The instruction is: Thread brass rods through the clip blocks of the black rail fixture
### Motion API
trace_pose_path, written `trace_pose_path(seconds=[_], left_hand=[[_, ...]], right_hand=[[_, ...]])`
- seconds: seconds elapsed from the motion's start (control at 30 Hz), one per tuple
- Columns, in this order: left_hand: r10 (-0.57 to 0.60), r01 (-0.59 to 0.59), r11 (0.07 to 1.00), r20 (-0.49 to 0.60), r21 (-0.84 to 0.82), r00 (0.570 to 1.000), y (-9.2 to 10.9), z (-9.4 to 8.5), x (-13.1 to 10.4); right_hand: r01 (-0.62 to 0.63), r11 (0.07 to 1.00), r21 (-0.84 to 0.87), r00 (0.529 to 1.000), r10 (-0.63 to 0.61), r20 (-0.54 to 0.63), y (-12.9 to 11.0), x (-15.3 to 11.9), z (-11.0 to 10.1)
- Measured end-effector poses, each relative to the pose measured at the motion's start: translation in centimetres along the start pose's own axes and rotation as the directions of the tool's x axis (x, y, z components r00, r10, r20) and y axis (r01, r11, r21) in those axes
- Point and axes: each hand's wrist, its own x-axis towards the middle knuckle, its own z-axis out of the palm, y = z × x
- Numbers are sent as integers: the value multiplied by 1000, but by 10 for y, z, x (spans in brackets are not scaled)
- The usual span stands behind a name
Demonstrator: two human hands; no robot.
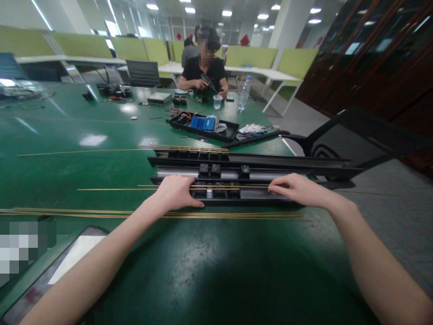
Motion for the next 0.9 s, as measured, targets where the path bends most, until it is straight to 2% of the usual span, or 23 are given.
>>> trace_pose_path(seconds=[0.23, 0.57, 0.9], left_hand=[[-4, 3, 1000, 11, 20, 1000, 0, -2, 0], [14, -14, 1000, 1, 7, 1000, 0, -2, -1], [-6, 6, 1000, 10, -6, 1000, 1, -3, -1]], right_hand=[[-35, 999, 27, 999, 35, 24, 3, -3, -4], [-48, 998, 33, 999, 47, 19, 20, -7, -8], [-116, 993, 32, 990, 113, 79, 25, -14, -16]])
